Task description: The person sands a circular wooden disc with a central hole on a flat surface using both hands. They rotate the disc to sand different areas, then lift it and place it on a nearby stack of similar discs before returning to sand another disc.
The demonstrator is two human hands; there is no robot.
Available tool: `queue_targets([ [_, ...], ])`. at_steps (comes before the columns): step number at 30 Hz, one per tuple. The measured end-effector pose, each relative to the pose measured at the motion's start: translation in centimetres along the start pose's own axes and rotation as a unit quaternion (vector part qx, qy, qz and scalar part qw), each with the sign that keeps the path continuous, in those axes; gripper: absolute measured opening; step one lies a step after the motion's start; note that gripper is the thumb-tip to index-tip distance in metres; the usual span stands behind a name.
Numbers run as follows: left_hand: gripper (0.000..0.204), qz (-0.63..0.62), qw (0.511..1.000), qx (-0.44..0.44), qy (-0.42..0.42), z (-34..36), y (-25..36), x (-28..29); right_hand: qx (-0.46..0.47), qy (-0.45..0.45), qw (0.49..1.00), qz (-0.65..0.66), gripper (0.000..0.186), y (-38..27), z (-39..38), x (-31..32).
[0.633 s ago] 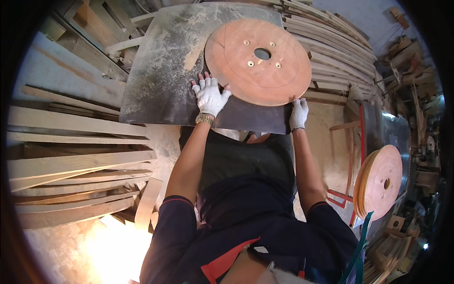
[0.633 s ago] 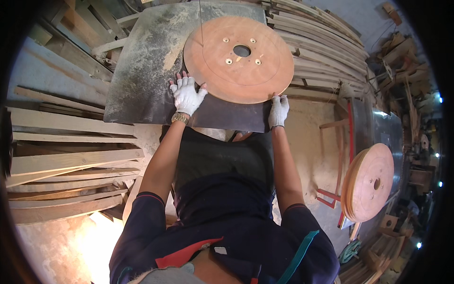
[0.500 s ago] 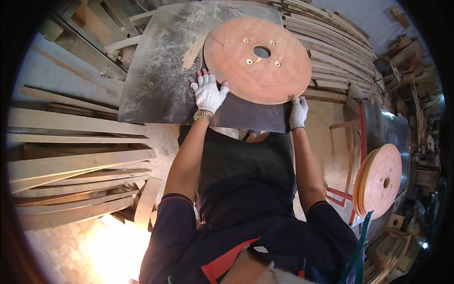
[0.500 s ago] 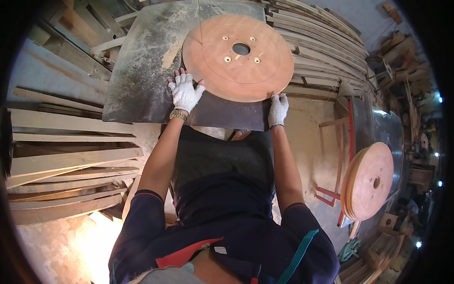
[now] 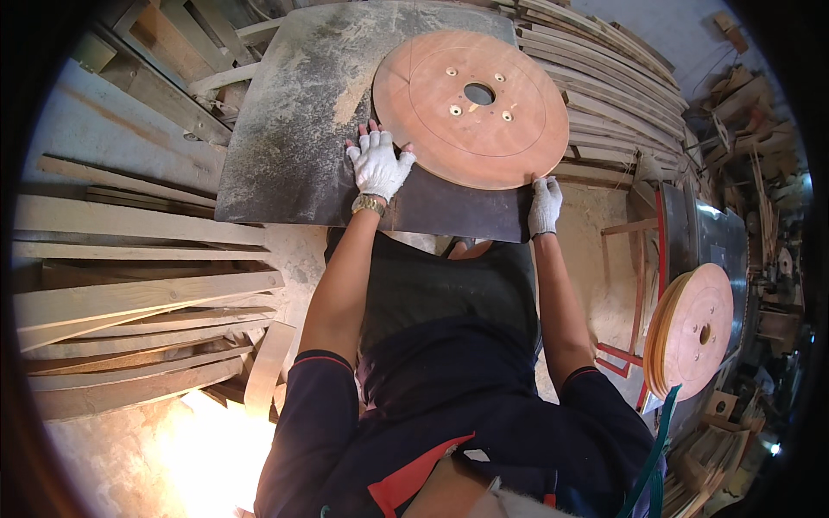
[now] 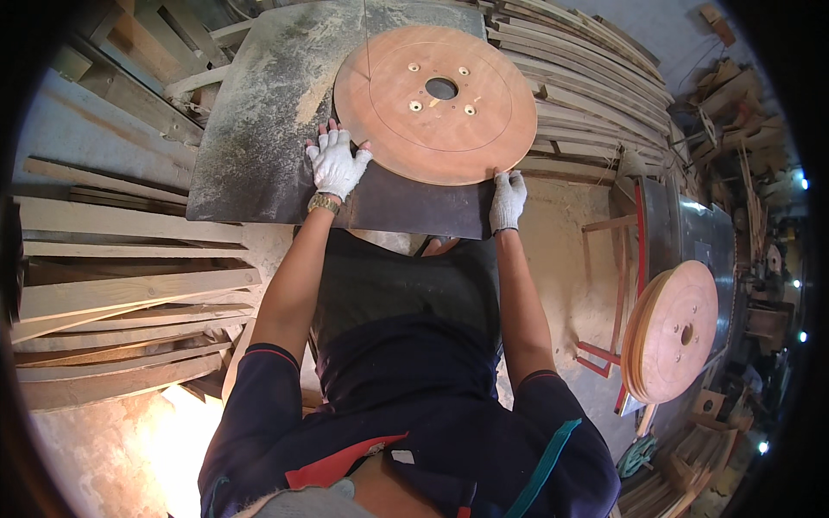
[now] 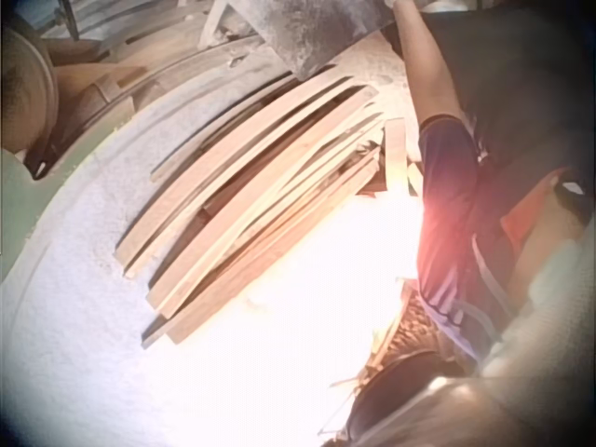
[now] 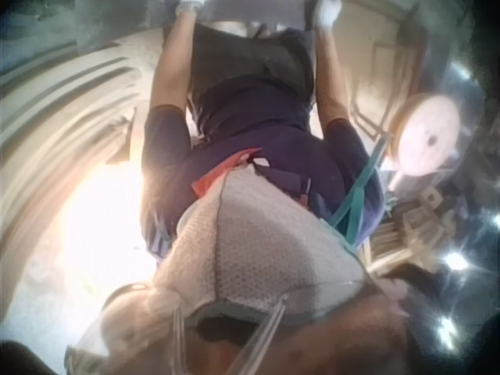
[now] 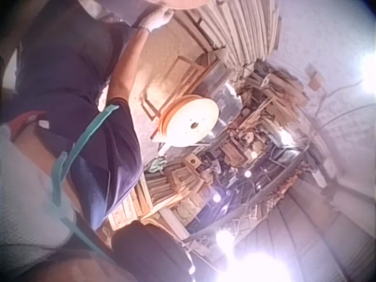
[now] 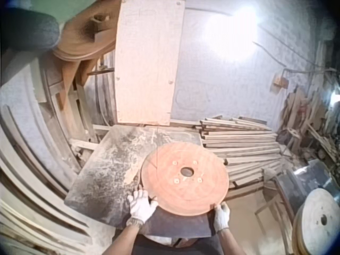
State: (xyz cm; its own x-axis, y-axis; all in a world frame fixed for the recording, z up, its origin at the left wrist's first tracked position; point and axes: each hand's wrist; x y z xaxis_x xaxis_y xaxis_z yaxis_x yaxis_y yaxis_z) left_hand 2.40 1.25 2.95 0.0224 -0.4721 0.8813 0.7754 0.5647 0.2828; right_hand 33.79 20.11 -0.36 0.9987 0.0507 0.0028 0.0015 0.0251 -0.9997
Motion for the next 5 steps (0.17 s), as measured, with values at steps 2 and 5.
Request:
queue_targets([
  [2,0.071,0.001,1.0,-0.002,0.009,0.03,-0.46,-0.13,-0.005,-0.005,1.0,0.009,0.019,-0.24,-0.32,-0.32],
  [5,0.072,-0.001,1.0,-0.006,0.009,0.45,-0.73,-0.5,-0.028,-0.012,0.999,0.022,0.015,0.22,0.22,0.17],
])
Point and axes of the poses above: each hand's wrist, its own z-axis towards the middle knuckle, its own x-axis out of the back of the hand, y = z × x, and after that the axes turned 5 degrees about y, right-handed
